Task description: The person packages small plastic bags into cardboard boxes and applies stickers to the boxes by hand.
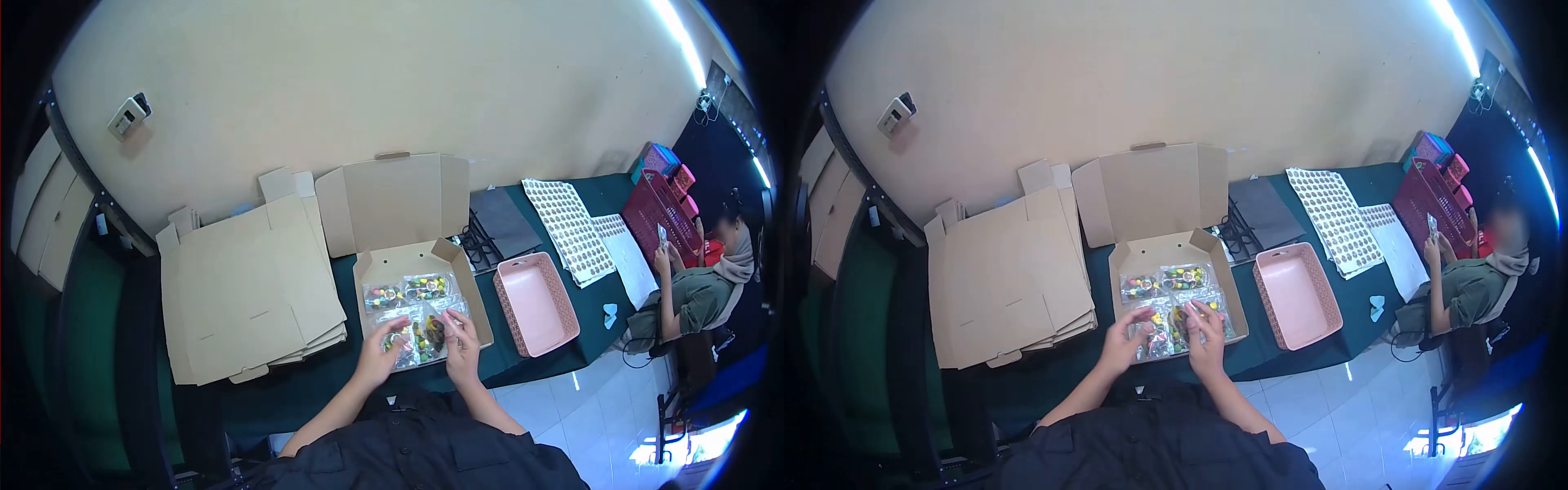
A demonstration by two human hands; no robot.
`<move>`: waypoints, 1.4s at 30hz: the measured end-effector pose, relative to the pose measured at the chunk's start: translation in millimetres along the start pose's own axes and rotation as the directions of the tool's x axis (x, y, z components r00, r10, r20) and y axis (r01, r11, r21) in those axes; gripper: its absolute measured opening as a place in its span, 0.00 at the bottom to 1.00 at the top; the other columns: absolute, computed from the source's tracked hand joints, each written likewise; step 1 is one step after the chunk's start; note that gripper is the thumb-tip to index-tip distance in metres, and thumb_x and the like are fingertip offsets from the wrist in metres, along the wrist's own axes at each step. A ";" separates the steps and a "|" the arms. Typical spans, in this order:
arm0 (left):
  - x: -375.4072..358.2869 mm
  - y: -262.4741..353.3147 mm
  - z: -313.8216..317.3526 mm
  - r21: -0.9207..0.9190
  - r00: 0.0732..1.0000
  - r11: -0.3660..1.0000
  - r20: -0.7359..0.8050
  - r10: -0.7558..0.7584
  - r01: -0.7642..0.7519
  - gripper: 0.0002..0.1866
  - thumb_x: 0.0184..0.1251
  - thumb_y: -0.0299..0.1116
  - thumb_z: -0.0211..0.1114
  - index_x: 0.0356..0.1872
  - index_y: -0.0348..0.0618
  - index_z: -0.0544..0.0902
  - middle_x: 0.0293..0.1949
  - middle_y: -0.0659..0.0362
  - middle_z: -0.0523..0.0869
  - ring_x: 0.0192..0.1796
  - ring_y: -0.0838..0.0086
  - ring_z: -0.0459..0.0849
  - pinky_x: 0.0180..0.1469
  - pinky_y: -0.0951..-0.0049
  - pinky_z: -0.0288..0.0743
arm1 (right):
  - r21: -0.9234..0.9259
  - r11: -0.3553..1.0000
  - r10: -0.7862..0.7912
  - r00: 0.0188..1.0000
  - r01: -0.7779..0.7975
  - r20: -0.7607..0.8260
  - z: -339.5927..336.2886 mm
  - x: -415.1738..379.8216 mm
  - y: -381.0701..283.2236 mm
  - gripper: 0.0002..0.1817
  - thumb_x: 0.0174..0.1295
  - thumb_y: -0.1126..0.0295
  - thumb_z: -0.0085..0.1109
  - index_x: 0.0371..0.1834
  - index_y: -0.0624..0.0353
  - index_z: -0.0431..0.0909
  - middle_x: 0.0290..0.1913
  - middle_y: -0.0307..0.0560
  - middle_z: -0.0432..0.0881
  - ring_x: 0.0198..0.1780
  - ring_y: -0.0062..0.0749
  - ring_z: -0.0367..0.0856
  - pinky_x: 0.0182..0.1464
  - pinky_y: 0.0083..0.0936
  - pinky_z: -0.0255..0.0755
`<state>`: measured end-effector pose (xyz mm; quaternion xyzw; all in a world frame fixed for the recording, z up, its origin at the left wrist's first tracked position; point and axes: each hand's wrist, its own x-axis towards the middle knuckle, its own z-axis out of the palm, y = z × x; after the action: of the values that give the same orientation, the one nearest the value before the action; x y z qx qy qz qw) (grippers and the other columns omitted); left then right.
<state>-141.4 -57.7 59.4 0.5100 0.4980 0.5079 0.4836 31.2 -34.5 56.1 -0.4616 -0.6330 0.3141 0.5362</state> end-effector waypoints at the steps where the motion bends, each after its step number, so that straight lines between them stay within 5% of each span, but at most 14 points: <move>1: -3.2 -2.3 8.3 0.082 0.996 0.994 0.038 0.076 -0.079 0.23 0.61 0.38 0.61 0.57 0.41 0.71 0.51 0.53 0.78 0.57 0.66 0.73 0.64 0.64 0.53 | -0.063 0.998 -0.016 0.997 0.021 0.080 -1.0 -0.2 -12.5 0.15 0.65 0.66 0.47 0.49 0.63 0.77 0.52 0.51 0.74 0.52 0.37 0.71 0.56 0.27 0.62; 3: -8.2 1.5 21.9 0.155 0.989 0.979 0.082 0.120 -0.132 0.27 0.59 0.44 0.62 0.58 0.43 0.70 0.53 0.51 0.76 0.60 0.62 0.70 0.68 0.54 0.37 | -0.127 0.991 -0.029 0.987 0.050 0.158 3.1 -2.6 -17.1 0.16 0.64 0.66 0.48 0.50 0.62 0.77 0.54 0.50 0.72 0.51 0.38 0.71 0.56 0.27 0.61; 9: -13.6 -8.6 24.1 0.296 0.976 0.936 0.157 0.148 -0.190 0.28 0.59 0.45 0.62 0.57 0.41 0.71 0.53 0.51 0.76 0.59 0.62 0.71 0.67 0.48 0.31 | 0.008 0.994 0.107 0.990 -0.108 0.092 7.6 -1.9 -10.2 0.20 0.58 0.66 0.56 0.55 0.57 0.73 0.57 0.49 0.62 0.45 0.29 0.68 0.49 0.25 0.62; 13: -9.4 -6.8 16.2 0.022 0.999 0.999 0.029 -0.036 0.035 0.18 0.59 0.40 0.63 0.48 0.42 0.79 0.47 0.54 0.81 0.56 0.66 0.75 0.68 0.50 0.33 | 0.023 0.988 0.147 0.985 -0.150 0.093 7.8 11.1 -3.1 0.25 0.53 0.65 0.63 0.55 0.59 0.72 0.62 0.49 0.59 0.54 0.33 0.66 0.55 0.27 0.60; 17: -7.4 -10.6 0.1 0.287 0.990 0.950 0.104 0.096 -0.122 0.14 0.65 0.39 0.55 0.44 0.44 0.81 0.45 0.56 0.82 0.52 0.65 0.77 0.68 0.50 0.28 | 0.308 0.731 0.371 0.734 -0.609 0.569 -6.3 17.2 10.0 0.19 0.55 0.66 0.62 0.47 0.65 0.77 0.54 0.52 0.73 0.56 0.32 0.70 0.58 0.27 0.61; 22: -7.8 -4.3 -8.5 0.180 0.972 0.982 0.234 0.008 -0.052 0.16 0.69 0.40 0.49 0.48 0.45 0.79 0.46 0.57 0.81 0.57 0.66 0.74 0.68 0.51 0.22 | 0.280 0.748 0.402 0.746 -0.602 0.530 -7.9 16.9 7.3 0.18 0.65 0.61 0.50 0.45 0.66 0.78 0.41 0.45 0.81 0.45 0.22 0.75 0.51 0.22 0.65; 25: -7.2 -17.4 -15.6 0.232 0.910 0.971 0.388 -0.144 0.054 0.19 0.70 0.40 0.46 0.56 0.45 0.73 0.50 0.52 0.79 0.59 0.64 0.71 0.68 0.50 0.29 | 0.315 0.698 0.447 0.736 -0.643 0.509 -8.4 13.7 27.1 0.19 0.66 0.60 0.47 0.47 0.66 0.77 0.41 0.47 0.82 0.45 0.24 0.76 0.52 0.23 0.65; 28: -12.4 -9.0 -3.1 0.093 0.965 0.994 0.259 0.031 -0.057 0.26 0.68 0.43 0.50 0.64 0.46 0.62 0.61 0.45 0.67 0.64 0.59 0.64 0.68 0.48 0.38 | 0.442 0.676 0.459 0.806 -0.590 0.374 -14.7 19.7 36.0 0.21 0.68 0.59 0.43 0.51 0.66 0.73 0.44 0.49 0.80 0.47 0.28 0.76 0.53 0.26 0.66; 31: -17.3 6.3 2.3 0.403 0.957 0.880 0.243 0.160 -0.250 0.39 0.59 0.43 0.62 0.69 0.52 0.51 0.69 0.45 0.49 0.71 0.57 0.50 0.66 0.45 0.44 | 0.607 0.474 0.606 0.736 -0.638 0.300 -17.6 22.0 45.3 0.22 0.69 0.58 0.39 0.55 0.65 0.69 0.48 0.51 0.78 0.50 0.34 0.75 0.55 0.33 0.66; 33: -18.0 7.8 8.2 0.770 0.891 0.504 0.454 -0.001 -0.391 0.48 0.48 0.41 0.70 0.69 0.59 0.50 0.70 0.48 0.44 0.71 0.54 0.48 0.65 0.42 0.45 | 0.673 0.375 0.611 0.716 -0.637 0.337 -12.9 15.6 73.5 0.23 0.70 0.57 0.38 0.59 0.65 0.63 0.54 0.53 0.73 0.52 0.37 0.74 0.55 0.38 0.67; 35: -15.2 -3.9 11.6 0.758 0.869 0.469 0.492 0.046 -0.454 0.41 0.49 0.34 0.68 0.66 0.61 0.58 0.68 0.49 0.52 0.69 0.52 0.54 0.65 0.40 0.44 | 0.775 0.146 0.647 0.652 -0.615 0.396 -4.1 11.3 87.1 0.23 0.70 0.55 0.34 0.60 0.60 0.62 0.56 0.52 0.72 0.52 0.37 0.74 0.55 0.40 0.67; 37: -11.6 -18.7 12.6 0.739 0.858 0.459 0.499 0.119 -0.494 0.32 0.53 0.28 0.63 0.61 0.58 0.66 0.66 0.53 0.60 0.67 0.53 0.58 0.64 0.39 0.45 | 0.771 0.153 0.664 0.642 -0.619 0.383 -1.9 9.2 68.8 0.25 0.69 0.53 0.34 0.64 0.55 0.58 0.58 0.54 0.68 0.55 0.37 0.72 0.55 0.39 0.68; 41: -6.4 -20.5 3.0 0.355 0.950 0.902 0.274 0.153 -0.247 0.21 0.61 0.27 0.55 0.58 0.47 0.69 0.57 0.50 0.71 0.59 0.55 0.71 0.59 0.58 0.65 | 0.763 0.271 0.673 0.682 -0.587 0.286 -2.0 10.8 53.8 0.30 0.66 0.51 0.43 0.68 0.50 0.52 0.62 0.58 0.60 0.54 0.40 0.70 0.52 0.35 0.70; 42: -4.4 -18.8 -2.6 0.327 0.973 0.943 0.232 -0.012 -0.066 0.18 0.66 0.30 0.53 0.57 0.40 0.68 0.51 0.51 0.76 0.51 0.63 0.77 0.52 0.69 0.71 | 0.621 0.406 0.656 0.687 -0.670 0.313 -3.4 12.8 60.3 0.30 0.65 0.54 0.46 0.68 0.51 0.53 0.64 0.58 0.57 0.52 0.36 0.71 0.49 0.31 0.71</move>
<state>-144.3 -61.4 40.5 0.6465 0.5098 0.3605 0.4383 49.4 -0.3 8.0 -0.4333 -0.2358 0.7172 0.4922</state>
